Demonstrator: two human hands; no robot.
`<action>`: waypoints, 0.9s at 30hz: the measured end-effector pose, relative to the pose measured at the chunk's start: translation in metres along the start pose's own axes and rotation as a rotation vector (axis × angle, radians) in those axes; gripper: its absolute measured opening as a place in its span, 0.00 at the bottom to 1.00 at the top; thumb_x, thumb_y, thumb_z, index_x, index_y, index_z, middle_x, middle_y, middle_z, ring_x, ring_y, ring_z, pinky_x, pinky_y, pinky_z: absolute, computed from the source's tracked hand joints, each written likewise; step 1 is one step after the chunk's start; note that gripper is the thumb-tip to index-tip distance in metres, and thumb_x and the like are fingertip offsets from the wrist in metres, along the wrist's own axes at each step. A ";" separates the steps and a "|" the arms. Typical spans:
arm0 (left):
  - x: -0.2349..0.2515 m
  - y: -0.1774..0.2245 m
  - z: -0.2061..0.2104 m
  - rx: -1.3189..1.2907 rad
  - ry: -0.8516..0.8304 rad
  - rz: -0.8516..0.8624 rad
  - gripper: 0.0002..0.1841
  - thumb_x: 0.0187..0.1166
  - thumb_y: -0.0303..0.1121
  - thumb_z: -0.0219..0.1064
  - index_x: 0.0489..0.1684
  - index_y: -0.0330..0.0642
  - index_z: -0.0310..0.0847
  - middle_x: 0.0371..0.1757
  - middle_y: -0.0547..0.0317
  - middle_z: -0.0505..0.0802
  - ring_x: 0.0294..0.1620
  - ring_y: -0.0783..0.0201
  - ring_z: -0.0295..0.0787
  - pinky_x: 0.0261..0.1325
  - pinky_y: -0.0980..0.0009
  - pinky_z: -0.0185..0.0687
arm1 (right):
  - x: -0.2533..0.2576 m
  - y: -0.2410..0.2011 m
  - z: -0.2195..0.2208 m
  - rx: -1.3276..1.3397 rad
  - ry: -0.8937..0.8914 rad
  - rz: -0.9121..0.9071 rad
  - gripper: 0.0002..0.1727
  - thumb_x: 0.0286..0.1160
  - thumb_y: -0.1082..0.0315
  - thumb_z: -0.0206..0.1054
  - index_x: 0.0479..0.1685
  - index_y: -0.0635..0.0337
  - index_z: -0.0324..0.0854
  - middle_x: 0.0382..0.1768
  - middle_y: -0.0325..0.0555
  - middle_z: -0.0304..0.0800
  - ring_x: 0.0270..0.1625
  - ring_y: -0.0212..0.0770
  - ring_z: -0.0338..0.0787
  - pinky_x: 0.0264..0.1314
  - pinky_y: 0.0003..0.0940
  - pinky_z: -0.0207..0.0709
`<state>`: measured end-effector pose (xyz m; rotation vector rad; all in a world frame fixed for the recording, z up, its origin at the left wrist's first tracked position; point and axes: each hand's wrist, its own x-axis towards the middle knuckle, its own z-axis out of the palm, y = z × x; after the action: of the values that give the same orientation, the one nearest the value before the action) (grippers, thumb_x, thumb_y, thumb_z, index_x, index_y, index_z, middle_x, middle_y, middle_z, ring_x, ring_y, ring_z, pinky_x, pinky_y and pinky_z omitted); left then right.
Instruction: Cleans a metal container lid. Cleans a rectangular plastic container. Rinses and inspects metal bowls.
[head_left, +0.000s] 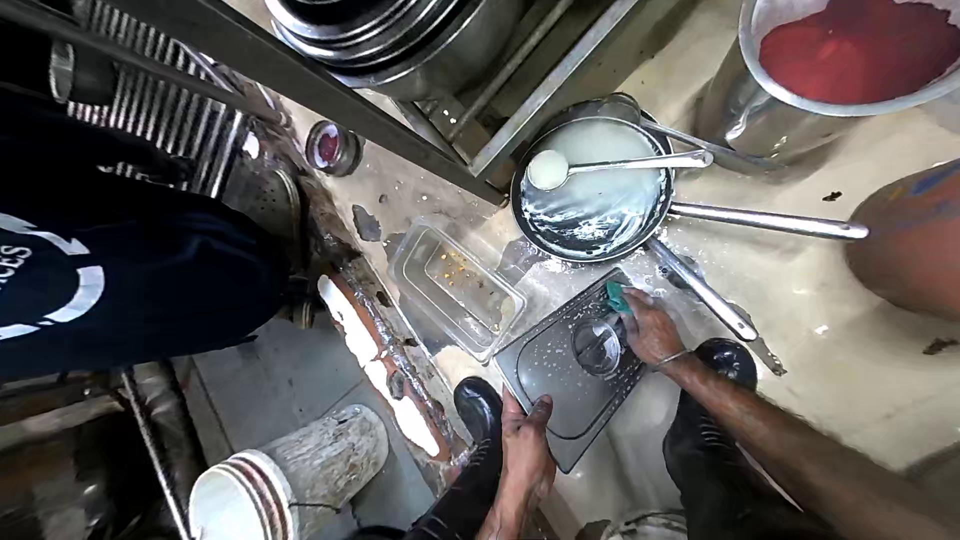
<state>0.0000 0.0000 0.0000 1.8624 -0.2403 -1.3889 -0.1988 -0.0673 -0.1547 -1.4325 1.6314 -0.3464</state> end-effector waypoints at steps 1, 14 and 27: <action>-0.001 0.002 0.000 -0.012 0.000 -0.019 0.34 0.81 0.13 0.56 0.89 0.41 0.52 0.68 0.41 0.84 0.59 0.54 0.91 0.58 0.57 0.92 | -0.005 -0.014 0.007 0.047 -0.008 -0.047 0.27 0.86 0.69 0.61 0.83 0.67 0.73 0.85 0.62 0.73 0.83 0.64 0.76 0.85 0.62 0.69; 0.010 -0.002 -0.030 -0.432 -0.345 -0.063 0.25 0.57 0.23 0.72 0.57 0.42 0.75 0.41 0.49 0.95 0.42 0.57 0.96 0.45 0.57 0.94 | -0.043 -0.105 0.013 0.279 -0.524 -0.925 0.45 0.88 0.33 0.39 0.92 0.60 0.61 0.95 0.53 0.53 0.98 0.54 0.48 0.98 0.65 0.33; 0.024 0.002 -0.013 -0.221 0.174 -0.117 0.16 0.93 0.30 0.52 0.73 0.36 0.69 0.52 0.40 0.91 0.50 0.50 0.95 0.52 0.48 0.94 | -0.052 0.006 0.000 -0.096 -0.517 -0.694 0.32 0.95 0.55 0.49 0.95 0.53 0.58 0.96 0.46 0.54 0.98 0.48 0.50 0.99 0.58 0.37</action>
<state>0.0212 -0.0092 -0.0145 1.8211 0.1074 -1.2656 -0.2074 -0.0189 -0.1366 -1.9433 0.7176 -0.2514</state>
